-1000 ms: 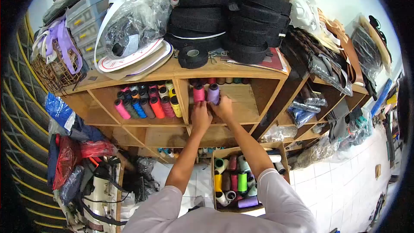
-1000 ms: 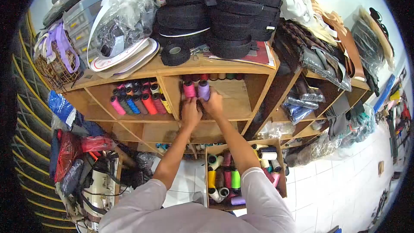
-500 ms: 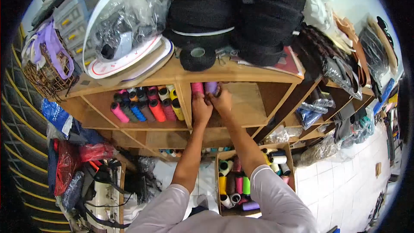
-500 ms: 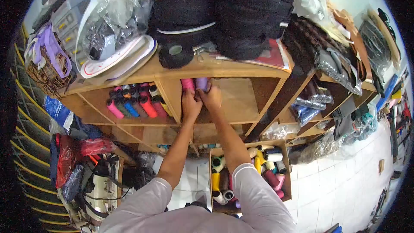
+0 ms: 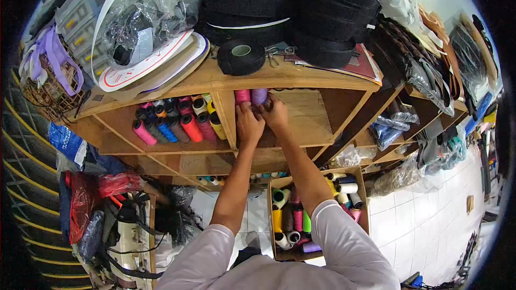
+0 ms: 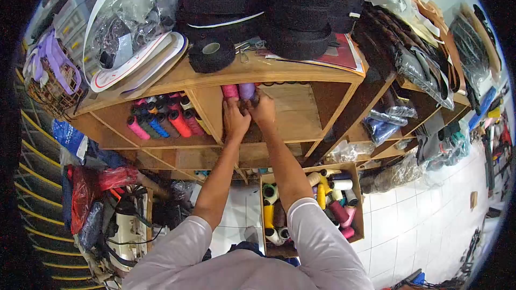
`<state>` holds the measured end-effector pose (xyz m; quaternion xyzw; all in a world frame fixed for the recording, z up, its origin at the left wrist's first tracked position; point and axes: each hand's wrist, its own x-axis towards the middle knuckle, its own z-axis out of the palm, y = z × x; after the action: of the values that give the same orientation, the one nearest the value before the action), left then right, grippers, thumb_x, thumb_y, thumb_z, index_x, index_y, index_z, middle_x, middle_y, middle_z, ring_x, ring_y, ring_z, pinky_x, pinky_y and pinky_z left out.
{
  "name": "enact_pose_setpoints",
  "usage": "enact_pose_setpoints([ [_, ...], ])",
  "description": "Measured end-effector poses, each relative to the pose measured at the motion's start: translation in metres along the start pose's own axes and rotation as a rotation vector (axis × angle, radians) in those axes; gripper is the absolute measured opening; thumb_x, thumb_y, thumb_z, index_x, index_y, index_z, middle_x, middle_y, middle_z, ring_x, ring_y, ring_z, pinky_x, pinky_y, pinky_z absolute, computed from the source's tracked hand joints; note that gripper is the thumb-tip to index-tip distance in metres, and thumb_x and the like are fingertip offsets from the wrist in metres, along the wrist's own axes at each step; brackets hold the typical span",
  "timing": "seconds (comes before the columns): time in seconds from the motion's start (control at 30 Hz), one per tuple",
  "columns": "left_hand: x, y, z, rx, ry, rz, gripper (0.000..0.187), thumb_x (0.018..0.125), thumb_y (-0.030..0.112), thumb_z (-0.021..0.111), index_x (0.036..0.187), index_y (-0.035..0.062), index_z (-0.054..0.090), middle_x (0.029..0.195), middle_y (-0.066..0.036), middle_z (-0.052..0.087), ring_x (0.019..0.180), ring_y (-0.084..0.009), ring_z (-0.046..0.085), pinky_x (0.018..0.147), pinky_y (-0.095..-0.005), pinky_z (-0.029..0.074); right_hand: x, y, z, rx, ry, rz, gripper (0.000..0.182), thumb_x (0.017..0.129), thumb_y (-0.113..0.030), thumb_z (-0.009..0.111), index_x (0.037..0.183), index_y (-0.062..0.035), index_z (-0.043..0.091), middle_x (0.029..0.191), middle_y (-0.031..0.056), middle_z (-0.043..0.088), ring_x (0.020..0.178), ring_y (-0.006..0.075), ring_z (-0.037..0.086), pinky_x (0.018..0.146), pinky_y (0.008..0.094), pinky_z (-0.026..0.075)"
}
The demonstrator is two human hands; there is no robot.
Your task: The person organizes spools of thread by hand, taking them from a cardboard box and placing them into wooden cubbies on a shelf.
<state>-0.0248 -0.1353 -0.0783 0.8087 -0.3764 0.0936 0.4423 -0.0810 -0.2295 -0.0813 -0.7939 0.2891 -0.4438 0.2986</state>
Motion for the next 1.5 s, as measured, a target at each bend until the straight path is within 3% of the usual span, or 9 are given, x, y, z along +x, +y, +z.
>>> enact_pose_setpoints([
  [0.27,0.001,0.004,-0.002,-0.041,0.019,-0.018,0.052,0.075,0.0,0.062,0.123,-0.0087,0.042,0.117,-0.031,0.046,0.101,-0.0481,0.057,0.083,-0.0506,0.051,0.002,0.009,0.005,-0.138,-0.082,0.016,0.049,0.079,-0.019,0.075,0.122,-0.0034,0.059,0.085,0.0239,0.068,0.081,0.0428,0.067,0.07,0.0474,0.052],
  [0.57,0.003,0.007,-0.007,-0.1,-0.057,-0.08,0.055,0.078,0.002,0.062,0.129,-0.0052,0.042,0.128,-0.032,0.044,0.115,-0.0513,0.049,0.094,-0.0544,0.044,0.008,0.002,0.011,-0.287,-0.133,0.178,0.046,0.085,-0.029,0.068,0.124,-0.0072,0.058,0.097,0.024,0.068,0.089,0.043,0.066,0.076,0.0528,0.052],
  [0.77,0.002,-0.007,0.007,-0.086,0.018,0.075,0.046,0.077,0.001,0.061,0.122,0.0036,0.052,0.116,-0.027,0.055,0.11,-0.0478,0.053,0.091,-0.0532,0.045,0.007,0.02,0.018,-0.186,-0.033,0.114,0.043,0.085,-0.031,0.069,0.118,-0.0062,0.058,0.092,0.0251,0.068,0.084,0.0462,0.064,0.073,0.0533,0.051],
  [1.0,0.003,-0.004,0.002,-0.172,-0.04,0.105,0.03,0.074,0.001,0.062,0.104,-0.0014,0.065,0.095,-0.021,0.07,0.092,-0.0403,0.066,0.083,-0.0458,0.052,0.008,0.004,0.008,-0.226,-0.087,0.209,0.045,0.082,-0.033,0.072,0.116,-0.0064,0.059,0.094,0.0232,0.068,0.09,0.0436,0.065,0.076,0.0521,0.052],
  [1.17,0.009,-0.012,0.007,-0.142,-0.084,0.121,0.037,0.075,0.003,0.063,0.112,-0.0015,0.065,0.105,-0.022,0.069,0.1,-0.0394,0.065,0.088,-0.0446,0.051,0.0,0.016,0.01,-0.088,-0.02,0.09,0.049,0.085,-0.026,0.069,0.128,-0.0072,0.055,0.104,0.0252,0.066,0.094,0.0442,0.063,0.081,0.0517,0.051],
  [1.3,0.009,-0.015,0.007,-0.095,-0.091,0.264,0.044,0.075,0.004,0.064,0.119,0.0003,0.064,0.111,-0.022,0.067,0.106,-0.0396,0.062,0.091,-0.0446,0.049,-0.03,0.024,-0.007,0.289,0.046,0.035,0.042,0.091,-0.005,0.061,0.131,0.0,0.051,0.113,0.0188,0.067,0.1,0.0311,0.068,0.083,0.0394,0.053],
  [1.33,0.009,-0.011,-0.001,-0.098,-0.18,0.204,0.046,0.075,0.007,0.064,0.121,0.0013,0.063,0.114,-0.023,0.066,0.107,-0.0402,0.062,0.091,-0.0457,0.049,-0.054,0.004,-0.035,0.369,-0.011,0.106,0.04,0.093,0.001,0.056,0.132,0.0019,0.05,0.117,0.0134,0.065,0.104,0.0198,0.065,0.087,0.0312,0.052],
  [1.4,0.008,-0.005,-0.004,-0.078,-0.168,0.166,0.047,0.075,0.008,0.064,0.122,0.0012,0.063,0.113,-0.024,0.066,0.106,-0.0405,0.062,0.091,-0.0465,0.049,-0.121,-0.036,-0.098,0.422,-0.135,0.11,0.038,0.093,0.002,0.055,0.131,0.0013,0.051,0.118,0.011,0.063,0.105,0.0156,0.063,0.089,0.0279,0.05],
  [1.5,0.007,-0.007,0.001,0.003,-0.165,0.124,0.05,0.074,0.008,0.063,0.124,0.0013,0.061,0.11,-0.026,0.065,0.104,-0.042,0.061,0.091,-0.049,0.048,-0.258,-0.044,-0.156,0.524,0.059,0.293,0.024,0.094,-0.001,0.056,0.118,0.0052,0.057,0.105,0.0085,0.066,0.096,0.0153,0.066,0.084,0.0265,0.052],
])
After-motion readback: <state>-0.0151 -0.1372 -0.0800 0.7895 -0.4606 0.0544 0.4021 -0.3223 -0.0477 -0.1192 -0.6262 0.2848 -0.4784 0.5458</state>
